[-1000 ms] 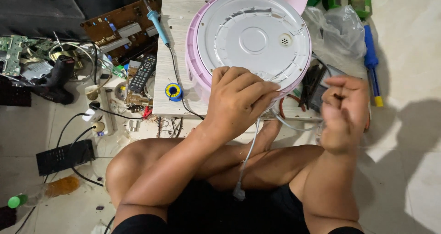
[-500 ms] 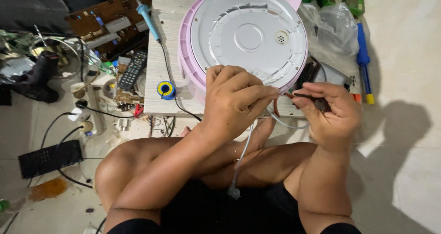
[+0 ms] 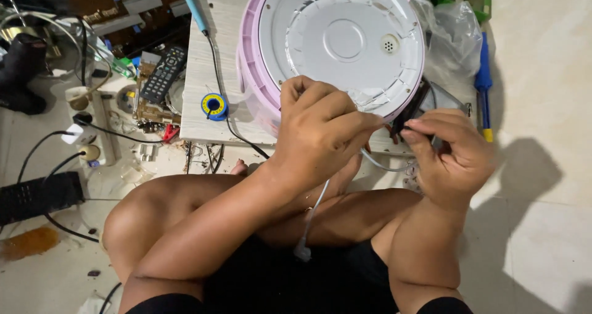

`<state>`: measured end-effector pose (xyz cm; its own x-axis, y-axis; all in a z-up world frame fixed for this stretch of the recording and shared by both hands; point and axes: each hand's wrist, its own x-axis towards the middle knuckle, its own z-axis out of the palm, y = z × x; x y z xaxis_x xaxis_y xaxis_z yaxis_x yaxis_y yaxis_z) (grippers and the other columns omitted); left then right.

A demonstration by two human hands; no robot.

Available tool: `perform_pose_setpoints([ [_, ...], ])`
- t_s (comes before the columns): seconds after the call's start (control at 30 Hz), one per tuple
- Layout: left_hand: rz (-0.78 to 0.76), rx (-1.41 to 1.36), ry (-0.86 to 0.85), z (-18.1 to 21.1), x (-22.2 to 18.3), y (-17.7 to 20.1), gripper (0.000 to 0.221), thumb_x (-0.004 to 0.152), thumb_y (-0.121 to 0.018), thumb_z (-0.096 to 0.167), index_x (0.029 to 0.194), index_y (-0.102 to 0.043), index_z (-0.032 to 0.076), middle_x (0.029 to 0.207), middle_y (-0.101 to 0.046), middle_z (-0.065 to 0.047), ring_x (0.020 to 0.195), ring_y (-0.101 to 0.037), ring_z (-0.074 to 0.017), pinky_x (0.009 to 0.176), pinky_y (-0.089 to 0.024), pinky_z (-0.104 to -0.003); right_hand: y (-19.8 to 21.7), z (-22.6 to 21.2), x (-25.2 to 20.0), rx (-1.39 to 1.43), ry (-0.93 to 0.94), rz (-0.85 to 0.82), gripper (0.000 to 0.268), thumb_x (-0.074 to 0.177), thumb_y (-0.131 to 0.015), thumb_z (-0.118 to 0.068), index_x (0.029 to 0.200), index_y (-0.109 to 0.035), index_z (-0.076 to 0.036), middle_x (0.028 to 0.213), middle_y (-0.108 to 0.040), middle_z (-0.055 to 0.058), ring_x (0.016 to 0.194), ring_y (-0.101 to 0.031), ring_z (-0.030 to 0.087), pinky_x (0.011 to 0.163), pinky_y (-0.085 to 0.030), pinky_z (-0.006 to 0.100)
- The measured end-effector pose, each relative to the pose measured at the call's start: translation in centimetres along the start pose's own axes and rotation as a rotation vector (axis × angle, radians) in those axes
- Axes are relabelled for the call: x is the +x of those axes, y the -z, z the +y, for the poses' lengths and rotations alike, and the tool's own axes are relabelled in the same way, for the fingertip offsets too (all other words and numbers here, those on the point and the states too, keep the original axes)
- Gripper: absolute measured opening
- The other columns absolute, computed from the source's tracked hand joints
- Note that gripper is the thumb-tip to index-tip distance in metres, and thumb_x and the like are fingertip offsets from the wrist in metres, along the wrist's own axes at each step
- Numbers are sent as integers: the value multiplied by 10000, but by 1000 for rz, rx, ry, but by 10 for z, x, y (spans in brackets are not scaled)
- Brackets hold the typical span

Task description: The person is connecting and organizing wires inside the lid of a rice cooker as part of a repair process.

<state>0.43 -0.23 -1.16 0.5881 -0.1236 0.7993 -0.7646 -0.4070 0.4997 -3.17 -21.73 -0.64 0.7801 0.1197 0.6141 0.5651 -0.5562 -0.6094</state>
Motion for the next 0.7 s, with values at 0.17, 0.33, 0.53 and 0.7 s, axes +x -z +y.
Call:
perform_pose_setpoints([
  [0.17,30,-14,8,-1,-1,-3,158,790,-880,49,891,-792,133,772,-529,12,849,-535,-194,935,-336,-428,-2,3,0,-51,66,-5,235,849,-824,183,1000,-668,91,974,-675,186,939,-631,303,886,-532,386],
  [0.33,46,-25,7,-2,-1,-4,153,783,-874,37,879,-795,125,765,-533,8,843,-540,-195,932,-336,-432,-5,2,1,-47,76,-3,203,867,-809,177,993,-667,104,966,-674,195,912,-621,299,850,-517,376],
  [0.53,49,-11,-2,-2,-1,-4,149,783,-875,40,871,-792,128,760,-525,11,841,-529,-189,926,-336,-428,-5,4,1,-43,75,1,186,875,-824,136,990,-681,108,945,-676,192,895,-612,290,809,-496,362],
  [0.7,42,1,2,-3,-2,-5,143,787,-876,52,872,-799,138,758,-538,17,862,-548,-192,938,-336,-436,-5,5,0,-41,76,-21,191,867,-823,124,999,-687,100,953,-689,185,911,-632,285,854,-530,367],
])
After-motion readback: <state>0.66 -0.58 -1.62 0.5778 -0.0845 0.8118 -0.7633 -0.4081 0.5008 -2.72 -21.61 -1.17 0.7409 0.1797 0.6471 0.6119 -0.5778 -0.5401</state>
